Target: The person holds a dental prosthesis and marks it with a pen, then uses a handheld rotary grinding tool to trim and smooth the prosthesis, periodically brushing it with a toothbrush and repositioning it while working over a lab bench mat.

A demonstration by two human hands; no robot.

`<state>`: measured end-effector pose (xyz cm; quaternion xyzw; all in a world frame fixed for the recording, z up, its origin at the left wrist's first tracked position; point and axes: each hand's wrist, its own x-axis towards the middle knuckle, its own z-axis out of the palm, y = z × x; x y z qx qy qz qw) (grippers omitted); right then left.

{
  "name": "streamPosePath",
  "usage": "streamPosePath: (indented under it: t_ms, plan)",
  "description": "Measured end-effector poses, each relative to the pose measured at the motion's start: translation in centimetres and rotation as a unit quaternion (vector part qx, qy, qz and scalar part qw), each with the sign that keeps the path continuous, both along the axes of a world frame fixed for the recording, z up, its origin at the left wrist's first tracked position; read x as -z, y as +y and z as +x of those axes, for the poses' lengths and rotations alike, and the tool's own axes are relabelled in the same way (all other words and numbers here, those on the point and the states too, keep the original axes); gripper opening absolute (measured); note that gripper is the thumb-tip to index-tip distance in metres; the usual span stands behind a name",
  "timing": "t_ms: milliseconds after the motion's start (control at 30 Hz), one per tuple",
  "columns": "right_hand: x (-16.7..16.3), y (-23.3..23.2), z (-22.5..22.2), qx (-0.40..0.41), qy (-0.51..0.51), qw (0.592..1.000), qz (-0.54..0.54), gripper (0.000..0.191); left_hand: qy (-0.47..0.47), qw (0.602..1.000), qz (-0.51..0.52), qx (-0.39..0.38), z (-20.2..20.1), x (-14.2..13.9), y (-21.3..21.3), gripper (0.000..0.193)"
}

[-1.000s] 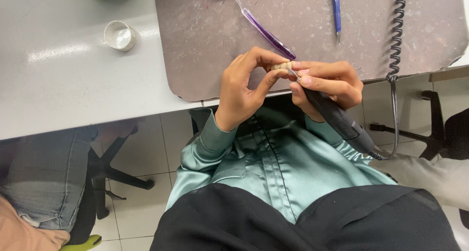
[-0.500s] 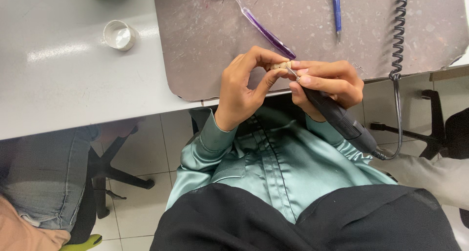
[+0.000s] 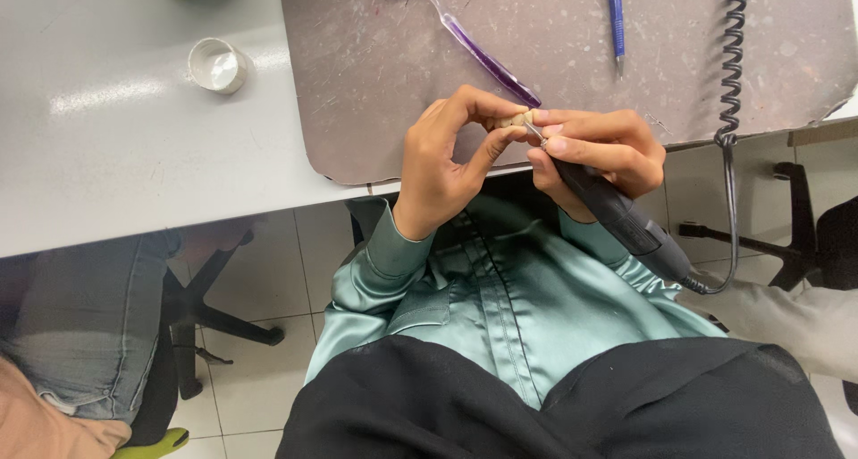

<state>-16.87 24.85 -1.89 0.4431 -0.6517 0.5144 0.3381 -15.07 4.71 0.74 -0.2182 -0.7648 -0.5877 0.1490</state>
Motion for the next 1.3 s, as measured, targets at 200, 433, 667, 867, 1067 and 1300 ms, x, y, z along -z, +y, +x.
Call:
streamPosePath:
  t_ms: [200, 433, 667, 867, 1067, 1300]
  plan:
    - [0.1, 0.1, 0.3, 0.006, -0.013, 1.000, 0.013, 0.034, 0.001, 1.000, 0.002, -0.001, 0.0, 0.1, 0.0, 0.017]
    - [0.3, -0.4, 0.4, 0.019, -0.021, 0.999, -0.019, 0.033, 0.007, 1.000, -0.005, -0.002, 0.0, 0.2, -0.1, 0.018]
    - [-0.2, -0.2, 0.5, 0.023, -0.016, 1.000, 0.007, 0.033, 0.013, 1.000, 0.000, -0.004, -0.1, 0.3, -0.1, 0.017]
    - [0.0, -0.6, 0.3, 0.027, -0.005, 1.000, -0.005, 0.034, 0.015, 1.000, -0.002, -0.007, -0.2, 0.4, -0.2, 0.017]
    - [0.1, -0.8, 0.2, 0.036, 0.001, 0.999, -0.012, 0.035, 0.002, 1.000, 0.005, -0.003, -0.2, 0.2, -0.2, 0.016]
    - [0.0, -1.0, 0.1, 0.037, 0.015, 0.999, -0.003, 0.036, 0.012, 1.000, 0.012, -0.003, -0.1, -0.1, -0.1, 0.017]
